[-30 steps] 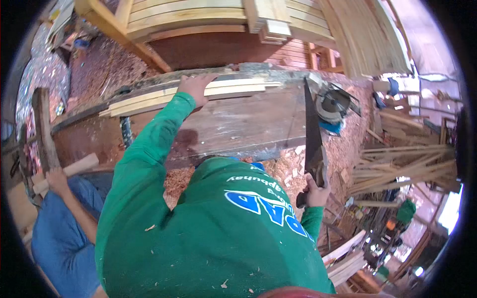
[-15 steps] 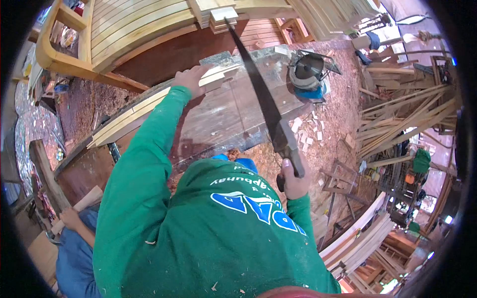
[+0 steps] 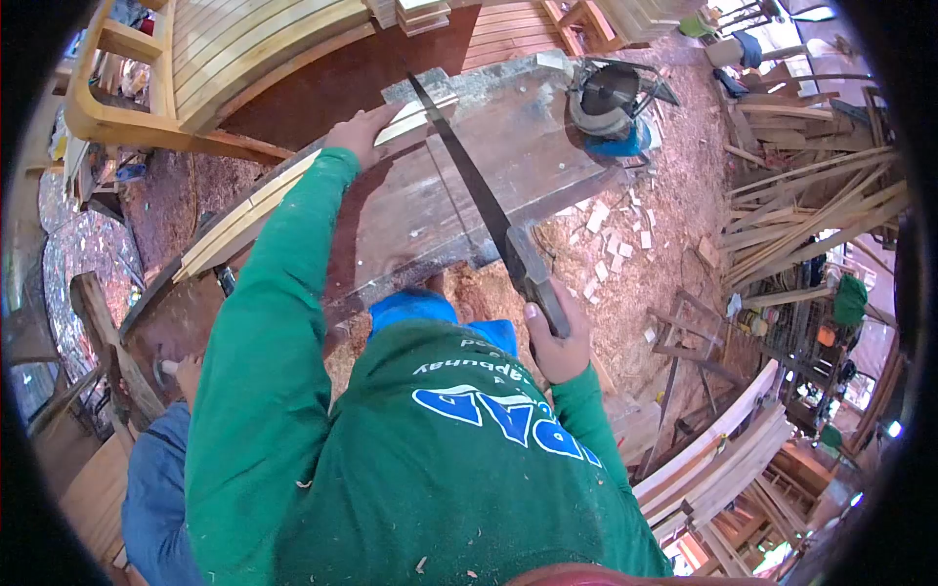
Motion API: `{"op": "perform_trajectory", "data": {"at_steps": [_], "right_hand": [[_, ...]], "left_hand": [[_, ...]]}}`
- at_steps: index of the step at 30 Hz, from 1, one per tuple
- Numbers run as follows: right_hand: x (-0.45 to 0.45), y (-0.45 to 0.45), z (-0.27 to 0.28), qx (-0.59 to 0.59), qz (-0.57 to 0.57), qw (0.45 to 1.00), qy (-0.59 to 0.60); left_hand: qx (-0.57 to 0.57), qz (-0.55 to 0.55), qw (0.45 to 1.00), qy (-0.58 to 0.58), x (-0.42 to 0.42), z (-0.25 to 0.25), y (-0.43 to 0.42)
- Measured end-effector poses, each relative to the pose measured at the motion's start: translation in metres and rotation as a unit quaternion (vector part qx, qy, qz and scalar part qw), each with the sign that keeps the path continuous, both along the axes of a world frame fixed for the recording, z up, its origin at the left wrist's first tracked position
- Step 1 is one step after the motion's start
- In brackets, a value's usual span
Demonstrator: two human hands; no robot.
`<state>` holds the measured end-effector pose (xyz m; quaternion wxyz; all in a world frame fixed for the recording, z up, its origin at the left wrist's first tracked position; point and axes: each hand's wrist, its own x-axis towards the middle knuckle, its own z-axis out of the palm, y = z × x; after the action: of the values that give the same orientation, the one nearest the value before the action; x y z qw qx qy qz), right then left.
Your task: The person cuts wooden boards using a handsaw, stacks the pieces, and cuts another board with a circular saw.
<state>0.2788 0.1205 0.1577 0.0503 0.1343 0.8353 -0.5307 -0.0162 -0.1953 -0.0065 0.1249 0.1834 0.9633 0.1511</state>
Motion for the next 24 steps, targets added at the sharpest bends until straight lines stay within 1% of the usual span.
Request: {"op": "perform_trajectory", "data": {"at_steps": [1,3,5,6,9,12,14,15,16,18,21,23,24], "right_hand": [[-0.001,0.001,0.003,-0.007,0.006,1.0,-0.008],[-0.001,0.0,0.007,-0.025,0.01,0.999,-0.022],[-0.002,-0.002,-0.001,0.017,0.036,0.999,-0.016],[-0.003,-0.003,-0.003,0.038,0.051,0.998,-0.011],[-0.007,-0.009,0.011,0.008,0.037,0.999,-0.012],[-0.003,-0.006,0.004,0.036,0.057,0.997,0.032],[-0.005,-0.006,0.011,0.025,0.059,0.998,0.015],[-0.004,-0.006,0.015,0.021,0.062,0.998,0.004],[-0.004,-0.005,0.016,0.024,0.071,0.997,0.008],[-0.006,-0.004,0.015,0.028,0.082,0.996,0.023],[-0.001,-0.002,0.008,0.014,0.078,0.997,0.005],[0.004,-0.001,0.013,0.006,0.084,0.996,-0.013],[0.006,-0.001,0.016,0.003,0.088,0.996,-0.022]], "left_hand": [[-0.002,0.001,1.0,0.008,0.002,0.003,0.0],[-0.007,0.003,0.999,-0.033,-0.001,0.005,-0.008],[-0.003,0.008,0.997,-0.078,-0.014,0.001,-0.018],[-0.014,0.011,0.994,-0.104,-0.015,0.009,-0.014],[-0.034,0.003,0.998,-0.056,-0.008,0.019,-0.008],[-0.089,0.01,0.994,-0.058,-0.009,0.03,0.003],[-0.033,-0.011,0.999,-0.02,-0.018,0.004,-0.005],[-0.004,-0.02,1.0,-0.002,-0.015,0.002,-0.005],[0.011,-0.008,1.0,-0.01,-0.012,0.003,-0.006],[0.02,-0.012,1.0,-0.003,-0.014,0.001,-0.009],[0.007,-0.012,1.0,0.0,-0.014,-0.002,-0.009],[-0.011,-0.001,1.0,-0.014,-0.013,0.0,-0.008],[-0.009,-0.006,1.0,0.0,-0.012,-0.001,-0.007]]}}
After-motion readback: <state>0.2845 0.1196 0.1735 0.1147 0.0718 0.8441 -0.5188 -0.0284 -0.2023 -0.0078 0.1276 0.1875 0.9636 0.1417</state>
